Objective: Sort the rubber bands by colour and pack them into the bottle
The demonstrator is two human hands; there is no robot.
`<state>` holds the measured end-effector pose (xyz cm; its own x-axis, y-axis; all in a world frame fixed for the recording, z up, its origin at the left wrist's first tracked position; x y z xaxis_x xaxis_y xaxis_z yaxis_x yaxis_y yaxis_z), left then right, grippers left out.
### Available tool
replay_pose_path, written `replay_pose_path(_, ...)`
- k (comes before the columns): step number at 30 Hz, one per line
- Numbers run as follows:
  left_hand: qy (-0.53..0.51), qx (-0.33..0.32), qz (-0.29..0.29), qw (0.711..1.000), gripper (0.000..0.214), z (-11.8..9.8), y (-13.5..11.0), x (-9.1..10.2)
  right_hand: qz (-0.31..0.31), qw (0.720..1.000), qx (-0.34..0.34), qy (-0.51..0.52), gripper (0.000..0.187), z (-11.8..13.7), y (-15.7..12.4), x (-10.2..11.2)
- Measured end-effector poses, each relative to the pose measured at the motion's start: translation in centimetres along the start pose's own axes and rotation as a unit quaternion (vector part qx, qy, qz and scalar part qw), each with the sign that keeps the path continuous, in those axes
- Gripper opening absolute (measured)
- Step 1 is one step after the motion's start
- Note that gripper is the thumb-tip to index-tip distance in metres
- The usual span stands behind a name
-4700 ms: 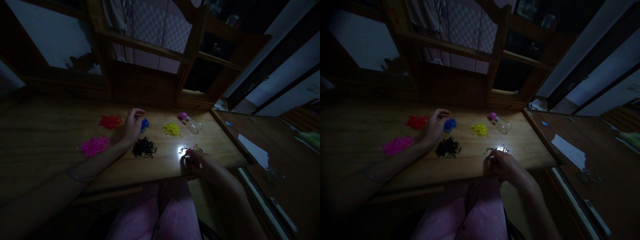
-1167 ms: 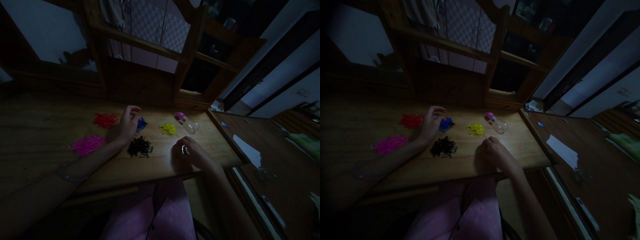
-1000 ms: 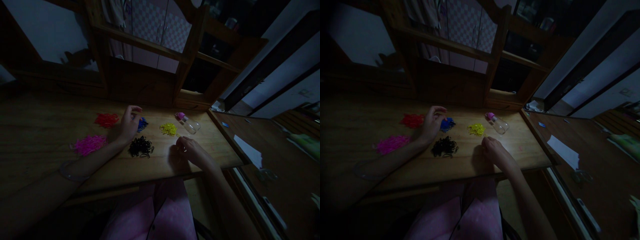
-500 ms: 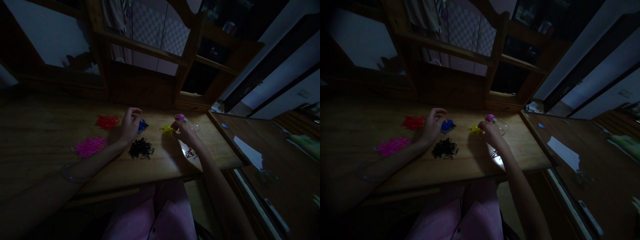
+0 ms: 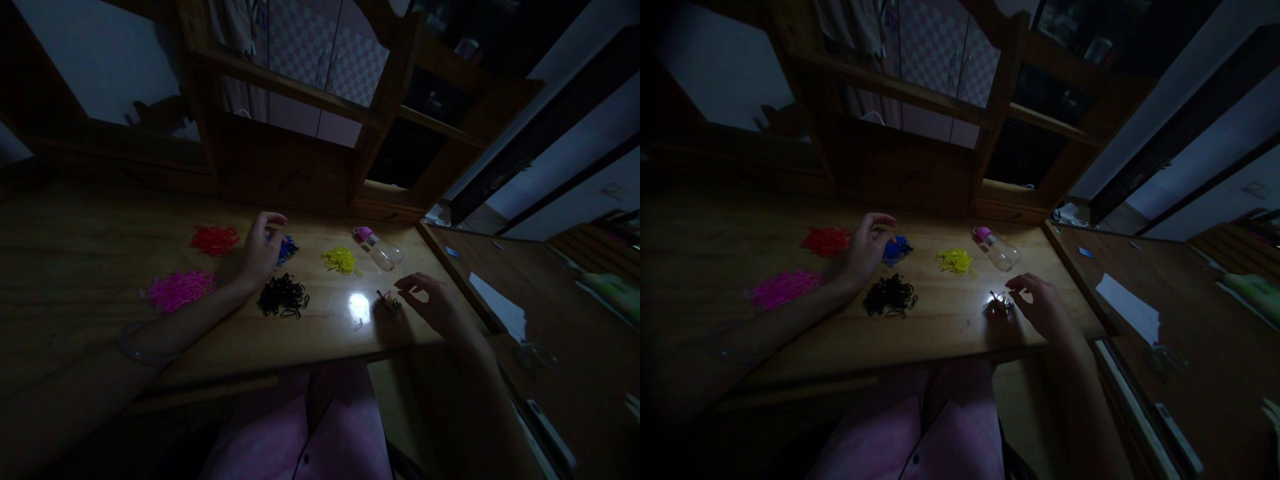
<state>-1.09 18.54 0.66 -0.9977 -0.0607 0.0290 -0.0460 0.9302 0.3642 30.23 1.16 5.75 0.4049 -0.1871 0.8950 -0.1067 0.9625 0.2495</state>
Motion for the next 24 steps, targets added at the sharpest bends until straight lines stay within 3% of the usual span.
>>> replay_pose_path(6,-0.001,0.005,-0.004,1.000,0.025,0.2,0.1,0.0,0.052,0.998,0.006,0.033,0.011,-0.7,-1.2,-2.2)
replay_pose_path(13,-0.003,0.005,-0.004,1.000,0.026,0.0,0.1,0.1,0.059,0.998,-0.023,-0.001,0.011,-1.1,-0.6,-4.1)
replay_pose_path(18,0.003,0.003,0.002,1.000,0.026,0.0,0.1,0.0,0.051,0.998,-0.024,0.017,0.011,-1.3,-0.6,-4.0)
replay_pose_path(24,0.006,-0.006,0.001,1.000,0.025,0.3,0.1,0.1,0.011,0.998,0.022,0.060,0.010,-0.4,-0.6,-2.1)
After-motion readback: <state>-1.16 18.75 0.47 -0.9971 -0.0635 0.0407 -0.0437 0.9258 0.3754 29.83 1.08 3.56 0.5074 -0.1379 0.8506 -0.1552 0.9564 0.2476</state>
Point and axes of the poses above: each hand's wrist, its own y-axis towards the middle knuckle, its own x-axis out of the back of the hand, z = x × y, the point moved 3 cm from there along y, towards the middle knuckle, and after that the axes turned 2 degrees about x, right-handed, at the moved point
